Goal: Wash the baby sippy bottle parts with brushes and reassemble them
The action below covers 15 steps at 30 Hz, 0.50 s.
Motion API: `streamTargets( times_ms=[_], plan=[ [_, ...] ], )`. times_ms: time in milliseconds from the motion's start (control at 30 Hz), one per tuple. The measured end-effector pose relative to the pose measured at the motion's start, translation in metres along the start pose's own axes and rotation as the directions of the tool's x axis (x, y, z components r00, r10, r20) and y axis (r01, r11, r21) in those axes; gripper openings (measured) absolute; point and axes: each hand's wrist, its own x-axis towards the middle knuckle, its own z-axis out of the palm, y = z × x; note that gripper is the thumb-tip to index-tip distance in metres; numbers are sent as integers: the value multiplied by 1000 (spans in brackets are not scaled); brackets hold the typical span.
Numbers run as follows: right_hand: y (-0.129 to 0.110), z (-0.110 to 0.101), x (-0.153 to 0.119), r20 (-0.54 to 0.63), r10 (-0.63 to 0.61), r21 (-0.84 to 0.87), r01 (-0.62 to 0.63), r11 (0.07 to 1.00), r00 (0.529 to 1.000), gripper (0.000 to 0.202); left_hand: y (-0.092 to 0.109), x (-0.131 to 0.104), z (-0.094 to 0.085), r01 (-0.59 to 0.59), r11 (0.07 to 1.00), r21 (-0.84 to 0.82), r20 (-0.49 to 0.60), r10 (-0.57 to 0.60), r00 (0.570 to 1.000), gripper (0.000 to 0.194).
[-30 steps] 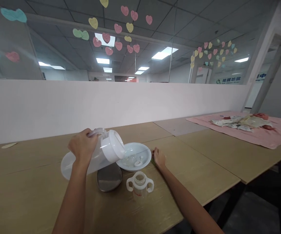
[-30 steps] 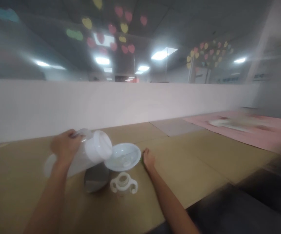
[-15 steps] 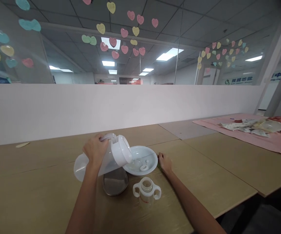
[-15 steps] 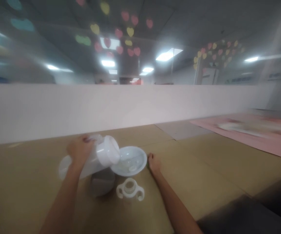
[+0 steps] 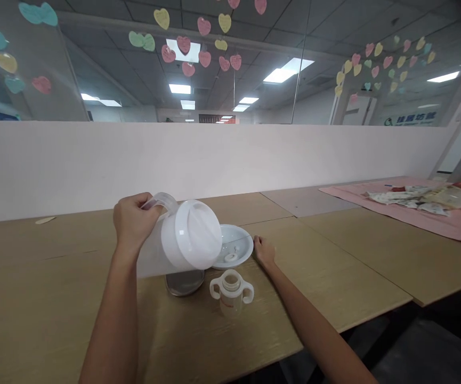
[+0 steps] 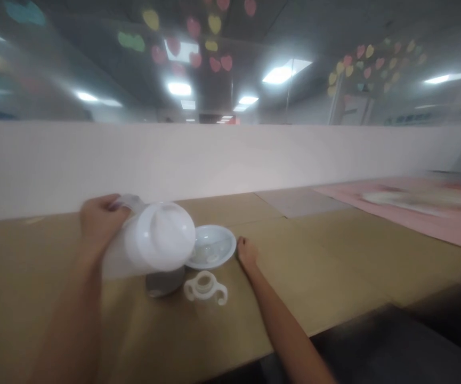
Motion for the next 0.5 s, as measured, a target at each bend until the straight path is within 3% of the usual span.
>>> streamTargets(
  times_ms=[267, 500],
  plan=[
    [-1, 1, 0, -3, -12, -18, 12, 1000, 1000, 51, 21, -13, -1, -160, 987, 10, 85, 159, 984, 17],
    [-1, 0, -1, 6, -16, -13, 16, 1000, 1000, 50, 18, -11, -4, -123, 991, 44, 81, 119, 990, 14]
  ],
)
